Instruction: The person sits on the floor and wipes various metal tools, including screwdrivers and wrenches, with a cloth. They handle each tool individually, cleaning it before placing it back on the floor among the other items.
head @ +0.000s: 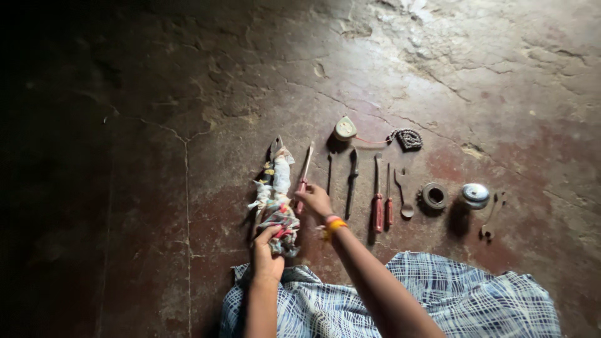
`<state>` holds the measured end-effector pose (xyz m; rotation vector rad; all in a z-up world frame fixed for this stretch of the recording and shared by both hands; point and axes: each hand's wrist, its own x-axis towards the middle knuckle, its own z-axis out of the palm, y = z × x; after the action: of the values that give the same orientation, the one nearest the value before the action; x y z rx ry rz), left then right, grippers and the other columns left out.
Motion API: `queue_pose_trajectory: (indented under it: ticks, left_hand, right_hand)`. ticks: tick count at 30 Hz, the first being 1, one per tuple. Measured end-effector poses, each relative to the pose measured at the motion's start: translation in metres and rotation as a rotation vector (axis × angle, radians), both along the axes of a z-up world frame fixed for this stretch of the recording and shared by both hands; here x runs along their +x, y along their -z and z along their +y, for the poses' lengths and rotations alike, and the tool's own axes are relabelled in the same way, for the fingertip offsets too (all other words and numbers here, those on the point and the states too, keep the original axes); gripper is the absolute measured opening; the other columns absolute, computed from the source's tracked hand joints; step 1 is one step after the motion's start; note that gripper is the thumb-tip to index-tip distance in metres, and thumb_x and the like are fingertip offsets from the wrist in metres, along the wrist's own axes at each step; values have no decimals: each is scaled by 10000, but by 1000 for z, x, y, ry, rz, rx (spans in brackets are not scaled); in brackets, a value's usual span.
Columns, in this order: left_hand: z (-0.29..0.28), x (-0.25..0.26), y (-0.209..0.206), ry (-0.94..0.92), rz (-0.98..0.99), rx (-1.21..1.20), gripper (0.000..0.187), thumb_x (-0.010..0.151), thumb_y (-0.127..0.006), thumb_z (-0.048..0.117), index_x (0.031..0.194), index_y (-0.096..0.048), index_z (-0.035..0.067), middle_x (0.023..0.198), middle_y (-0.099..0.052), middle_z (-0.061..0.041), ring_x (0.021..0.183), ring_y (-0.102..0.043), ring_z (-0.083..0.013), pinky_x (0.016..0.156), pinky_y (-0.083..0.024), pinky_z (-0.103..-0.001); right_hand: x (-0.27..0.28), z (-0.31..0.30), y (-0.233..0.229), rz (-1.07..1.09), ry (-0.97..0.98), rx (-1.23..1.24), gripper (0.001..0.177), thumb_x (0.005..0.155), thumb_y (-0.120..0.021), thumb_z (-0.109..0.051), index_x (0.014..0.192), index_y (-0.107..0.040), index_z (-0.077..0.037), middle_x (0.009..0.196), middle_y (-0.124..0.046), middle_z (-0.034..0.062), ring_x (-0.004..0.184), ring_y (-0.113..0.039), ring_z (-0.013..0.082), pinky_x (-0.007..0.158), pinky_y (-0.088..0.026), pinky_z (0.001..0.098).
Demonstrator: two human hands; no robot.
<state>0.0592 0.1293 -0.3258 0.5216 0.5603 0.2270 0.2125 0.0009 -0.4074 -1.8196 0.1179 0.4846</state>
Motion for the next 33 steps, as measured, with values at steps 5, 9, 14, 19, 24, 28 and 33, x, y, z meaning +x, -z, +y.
queue_pose_trajectory:
  ticks: [5,9,14,19,24,28,33]
  left_hand:
    - [8,-4,23,38,-25,-46,403,792,-638,-17,1178,-677,95,991,-724,-73,822,-709,-206,702,-592,-332]
    - [4,-9,26,127,-42,-36,341,809,-630,19,1144,-670,67,964,-724,-93,797,-715,-229,669,-596,-370]
    - [-20,-30,-65,227,2,12,428,781,-562,15,1192,-663,78,978,-738,-116,827,-732,-263,707,-641,-382]
    - [-99,-46,-190,409,-218,464,575,751,-567,-47,1281,-711,121,1078,-768,-127,841,-717,-260,686,-629,-331]
    - [-189,-64,-267,355,-567,1366,408,777,-734,71,1183,-722,107,1214,-701,-107,1095,-709,-290,889,-597,-370]
    - [-236,-86,-290,310,-637,1668,381,743,-763,83,1124,-752,92,1218,-686,-153,1122,-656,-395,967,-520,-444]
    - [-246,-101,-281,487,-566,1602,428,662,-728,46,1086,-755,97,1208,-710,-135,1143,-661,-371,986,-530,-430]
  right_hand:
    - [-38,-57,-38,463,-56,1176,302,961,-563,-212,1140,-681,0,630,-510,34,560,-463,164,544,-460,306]
    - [-89,-98,-122,613,65,1258,461,859,-485,-149,1278,-604,1,903,-616,44,591,-490,131,477,-410,231]
    - [-140,-139,-203,512,93,1332,430,967,-508,-180,1344,-576,15,892,-599,59,558,-478,118,419,-384,216]
    - [-180,-174,-246,452,183,1320,368,1029,-470,-297,1327,-580,-111,798,-528,30,593,-494,127,481,-432,242]
    - [-208,-218,-246,350,100,1573,336,1106,-412,-303,1286,-521,-41,977,-596,95,790,-606,193,639,-511,302]
    - [-212,-243,-253,220,168,1499,405,1097,-339,-282,1366,-541,-57,1209,-656,151,1016,-673,267,861,-585,416]
    - [-225,-244,-263,300,249,1685,472,1076,-322,-231,1443,-481,18,1403,-594,194,1244,-603,311,1061,-502,443]
